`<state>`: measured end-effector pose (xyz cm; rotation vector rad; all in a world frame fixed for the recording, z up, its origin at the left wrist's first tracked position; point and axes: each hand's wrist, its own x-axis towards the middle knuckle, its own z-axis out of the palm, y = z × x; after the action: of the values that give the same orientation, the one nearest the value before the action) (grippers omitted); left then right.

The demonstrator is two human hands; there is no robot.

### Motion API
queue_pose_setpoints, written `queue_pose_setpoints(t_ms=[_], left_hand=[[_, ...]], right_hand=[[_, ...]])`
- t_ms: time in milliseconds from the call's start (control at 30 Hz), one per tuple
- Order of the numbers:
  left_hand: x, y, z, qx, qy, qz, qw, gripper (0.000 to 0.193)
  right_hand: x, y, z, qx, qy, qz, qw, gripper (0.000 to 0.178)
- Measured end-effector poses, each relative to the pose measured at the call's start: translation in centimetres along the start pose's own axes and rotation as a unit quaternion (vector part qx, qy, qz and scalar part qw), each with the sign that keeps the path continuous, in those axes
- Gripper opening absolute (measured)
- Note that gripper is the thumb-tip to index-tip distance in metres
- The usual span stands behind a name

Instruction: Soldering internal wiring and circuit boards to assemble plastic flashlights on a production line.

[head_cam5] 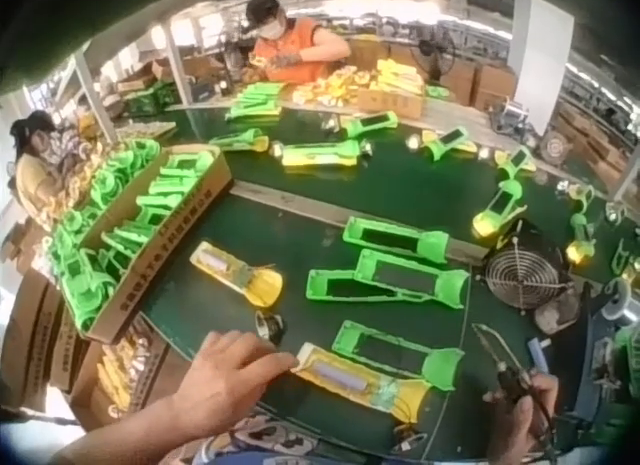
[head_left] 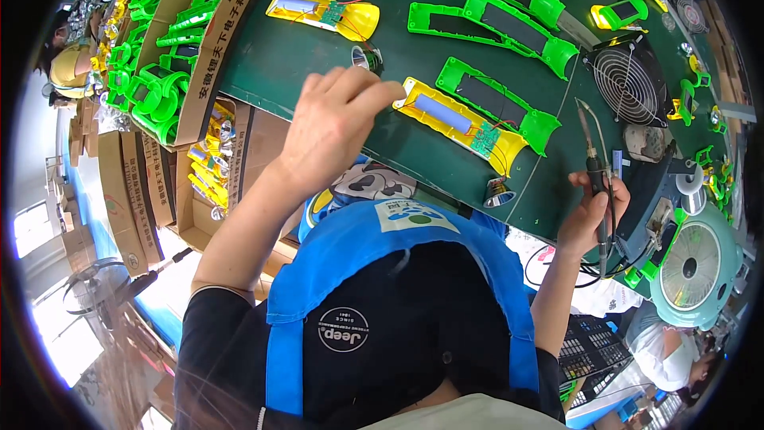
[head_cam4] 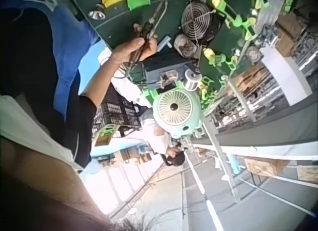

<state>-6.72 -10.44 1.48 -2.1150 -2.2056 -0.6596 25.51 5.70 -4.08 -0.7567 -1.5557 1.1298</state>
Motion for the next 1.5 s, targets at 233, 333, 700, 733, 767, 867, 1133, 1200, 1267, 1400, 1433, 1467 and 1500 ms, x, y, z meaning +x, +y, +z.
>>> queue_pose_setpoints(t_ms=[233, 333, 700, 733, 767, 867, 1133, 1200, 1267, 1400, 1433, 1467, 1500], left_hand=[[-0.5, 1.0, 2.1, -0.049, -0.011, -0.09, 0.995, 0.029], [0.1, 0.9, -0.3, -0.357, -0.035, -0.212, 0.909, 0.017], [5.1, 2.2, 2.0, -0.27, -0.029, 0.089, 0.958, 0.023], [5.1, 2.4, 2.6, -0.279, -0.039, 0.074, 0.957, 0.021], [5.1, 2.6, 3.0, -0.288, -0.049, 0.058, 0.955, 0.019], [5.1, 3.4, 3.3, -0.235, -0.084, 0.06, 0.967, 0.015], [5.6, 5.4, 4.2, -0.157, -0.098, 0.005, 0.983, 0.012], [5.6, 5.5, 4.2, -0.152, -0.102, -0.004, 0.983, 0.012], [5.6, 5.5, 4.1, -0.144, -0.104, -0.007, 0.984, 0.012], [5.7, 5.5, 4.2, -0.137, -0.102, 0.0, 0.985, 0.012], [5.7, 5.5, 4.2, -0.137, -0.102, -0.001, 0.985, 0.012], [5.7, 5.5, 4.2, -0.138, -0.103, 0.001, 0.985, 0.012], [5.8, 5.5, 4.2, -0.137, -0.105, 0.002, 0.985, 0.012]], right_hand=[[0.6, 0.4, 1.5, 0.03, 0.003, 0.03, 0.999, 0.035], [0.8, 0.5, 0.8, 0.047, 0.0, 0.035, 0.998, 0.035], [1.6, -0.4, -0.4, 0.115, -0.086, 0.126, 0.982, 0.035], [2.0, -0.5, -0.5, 0.117, -0.114, 0.129, 0.978, 0.034], [2.4, -0.6, -0.5, 0.118, -0.116, 0.131, 0.977, 0.034], [3.6, -0.7, -0.4, 0.126, -0.142, 0.201, 0.961, 0.03], [6.7, -1.2, 1.1, 0.106, -0.228, 0.311, 0.917, 0.029], [7.1, -1.0, 1.1, 0.101, -0.246, 0.31, 0.913, 0.029], [7.3, -0.9, 1.1, 0.096, -0.263, 0.309, 0.909, 0.029], [7.3, -1.3, 1.4, 0.087, -0.271, 0.314, 0.906, 0.026], [7.2, -1.4, 1.4, 0.078, -0.273, 0.313, 0.906, 0.025], [7.2, -1.4, 1.4, 0.078, -0.273, 0.314, 0.906, 0.025], [7.2, -1.4, 1.3, 0.068, -0.277, 0.31, 0.907, 0.024]])
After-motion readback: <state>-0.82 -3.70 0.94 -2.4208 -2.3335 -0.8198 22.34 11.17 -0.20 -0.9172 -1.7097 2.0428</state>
